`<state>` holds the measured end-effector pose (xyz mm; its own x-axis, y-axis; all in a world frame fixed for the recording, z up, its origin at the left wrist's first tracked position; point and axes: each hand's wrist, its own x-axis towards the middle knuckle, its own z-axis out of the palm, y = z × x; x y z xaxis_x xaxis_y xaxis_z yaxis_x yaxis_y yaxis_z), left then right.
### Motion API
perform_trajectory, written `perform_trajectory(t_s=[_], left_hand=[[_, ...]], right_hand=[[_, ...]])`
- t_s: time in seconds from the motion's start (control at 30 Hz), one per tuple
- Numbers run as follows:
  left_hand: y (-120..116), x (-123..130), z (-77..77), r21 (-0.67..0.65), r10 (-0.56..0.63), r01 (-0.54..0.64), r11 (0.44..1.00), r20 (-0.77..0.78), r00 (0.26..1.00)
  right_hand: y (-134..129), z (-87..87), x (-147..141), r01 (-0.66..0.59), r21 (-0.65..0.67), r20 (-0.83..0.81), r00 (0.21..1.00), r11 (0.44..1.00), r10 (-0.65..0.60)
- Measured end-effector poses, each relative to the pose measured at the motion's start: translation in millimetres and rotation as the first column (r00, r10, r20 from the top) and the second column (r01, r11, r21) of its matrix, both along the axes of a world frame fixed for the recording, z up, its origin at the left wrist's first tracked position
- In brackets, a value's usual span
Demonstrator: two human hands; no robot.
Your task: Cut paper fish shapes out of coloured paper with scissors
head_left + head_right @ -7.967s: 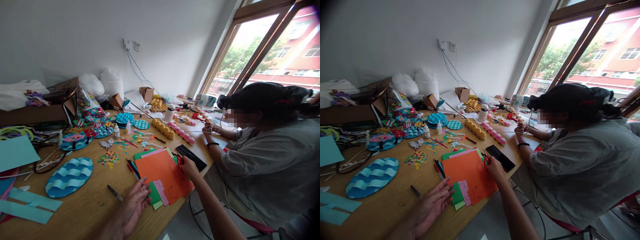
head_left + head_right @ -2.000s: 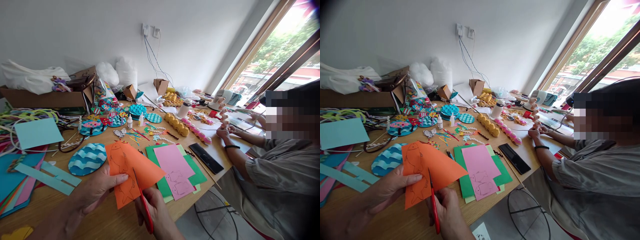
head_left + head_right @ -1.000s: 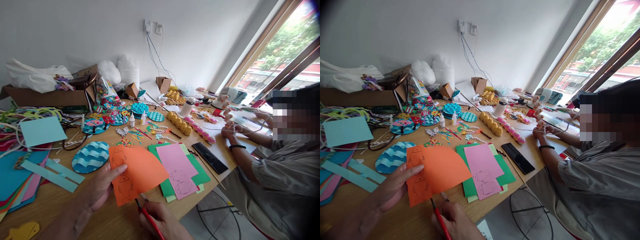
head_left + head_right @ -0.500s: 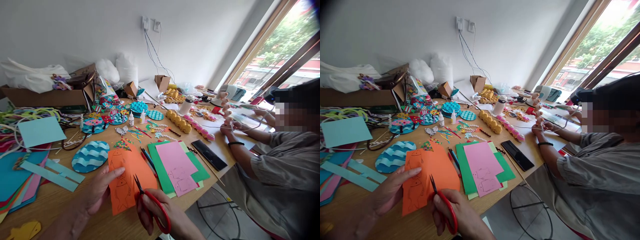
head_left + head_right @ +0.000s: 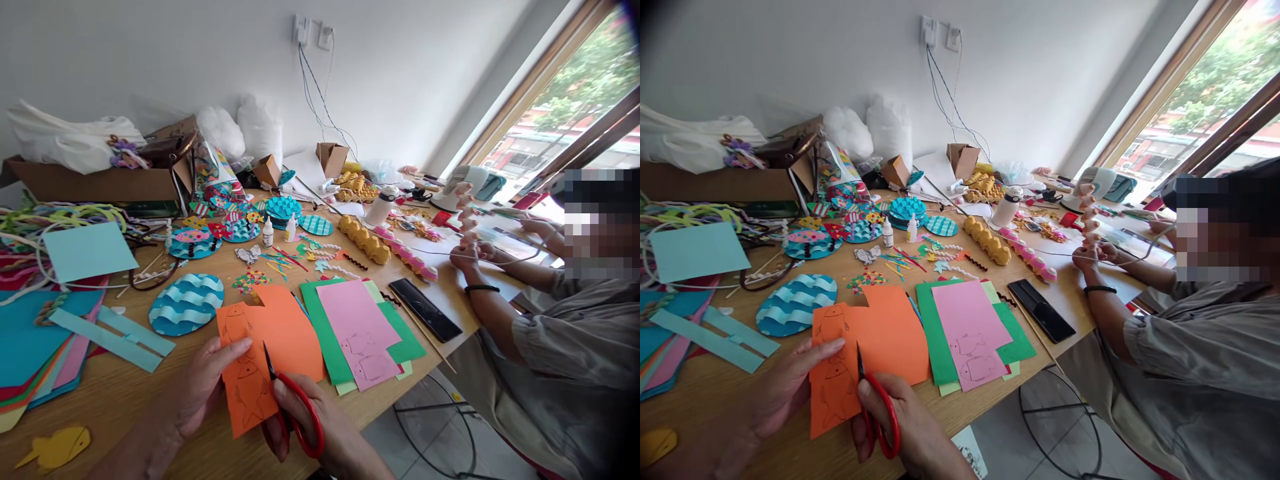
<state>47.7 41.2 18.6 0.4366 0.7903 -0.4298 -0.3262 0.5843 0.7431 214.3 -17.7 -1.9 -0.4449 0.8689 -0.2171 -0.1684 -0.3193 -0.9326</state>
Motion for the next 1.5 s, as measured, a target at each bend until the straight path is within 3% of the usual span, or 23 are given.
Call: perform_trajectory(t_s=[0.37, 0.8, 1.03, 1.33, 1.5], left_hand=[[0, -2, 0.5, -0.008, -0.028, 0.028, 1.0, -0.022, 0.999], [1, -7, -3.9, 0.024, -0.016, 0.017, 1.0, -0.054, 0.998], [-1, -8, -2.0, 0.023, -0.009, 0.01, 1.0, -0.054, 0.998], [-7, -5, -4.9, -0.034, -0.07, 0.071, 0.997, 0.025, 0.997], [-7, -6, -4.3, -0.008, -0.046, 0.046, 0.999, -0.01, 0.999]], right_hand=[[5, -1.6, -15, 0.094, -0.041, 0.003, 0.996, 0.995, -0.094], [5, 0.6, -18, 0.107, -0.039, 0.088, 0.991, 0.994, -0.103], [4, -6.4, -21, 0.155, -0.134, 0.103, 0.985, 0.979, -0.141], [5, 2.4, -21, 0.159, -0.085, 0.114, 0.982, 0.984, -0.149], [3, -4.5, -23, 0.17, -0.071, 0.09, 0.982, 0.983, -0.164]])
